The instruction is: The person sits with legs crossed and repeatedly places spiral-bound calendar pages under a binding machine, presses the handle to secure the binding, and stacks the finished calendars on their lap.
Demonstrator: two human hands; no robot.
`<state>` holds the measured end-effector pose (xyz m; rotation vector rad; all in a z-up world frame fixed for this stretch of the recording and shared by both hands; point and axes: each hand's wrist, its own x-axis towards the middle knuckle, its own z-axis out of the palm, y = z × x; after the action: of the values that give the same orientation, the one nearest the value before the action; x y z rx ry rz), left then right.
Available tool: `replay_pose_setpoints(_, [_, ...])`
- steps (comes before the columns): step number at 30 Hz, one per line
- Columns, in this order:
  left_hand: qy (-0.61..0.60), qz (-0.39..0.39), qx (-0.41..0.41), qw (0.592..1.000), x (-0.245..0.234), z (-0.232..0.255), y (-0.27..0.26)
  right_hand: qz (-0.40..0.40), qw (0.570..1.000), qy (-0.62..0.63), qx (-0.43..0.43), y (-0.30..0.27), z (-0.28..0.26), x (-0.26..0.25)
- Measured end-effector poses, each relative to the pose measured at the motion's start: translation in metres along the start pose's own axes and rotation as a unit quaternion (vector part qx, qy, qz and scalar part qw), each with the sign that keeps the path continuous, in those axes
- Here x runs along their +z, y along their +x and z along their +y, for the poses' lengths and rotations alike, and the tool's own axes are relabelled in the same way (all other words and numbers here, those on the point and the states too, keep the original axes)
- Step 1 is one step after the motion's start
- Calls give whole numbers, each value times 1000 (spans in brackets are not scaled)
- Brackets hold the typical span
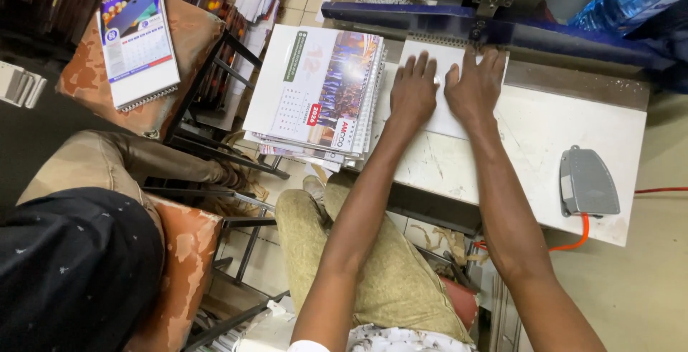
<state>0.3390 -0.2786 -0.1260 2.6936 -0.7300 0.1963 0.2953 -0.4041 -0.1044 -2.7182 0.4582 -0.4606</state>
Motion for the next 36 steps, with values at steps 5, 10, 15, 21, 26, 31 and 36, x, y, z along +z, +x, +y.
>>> replay_pose_setpoints(5, [-66, -185, 37, 980, -63, 8, -64, -34, 999, 6, 15, -1, -15, -20])
replay_pose_setpoints(10, [-81, -125, 66, 987, -45, -3, -69, -43, 999, 0, 18, -8, -22, -33])
replay_pose_setpoints(15, [-29, -60, 122, 990, -33, -8, -89, -78, 997, -18, 11, -24, -23, -50])
replay_pose_setpoints(21, [-27, -27, 116, 993, -28, -8, -93, -171, 978, 22, -116, -66, 35, -64])
replay_pose_setpoints(26, [-14, -7, 118, 993, -18, -9, -93, -58, 965, -238, -98, -126, 120, -131])
replay_pose_setpoints(31, [-42, 63, 143, 987, -4, -16, -92, -53, 992, -117, 11, -154, 185, -148])
replay_pose_setpoints(36, [-48, 59, 140, 987, -9, -16, -96, -21, 1000, -14, 10, -166, 156, -161])
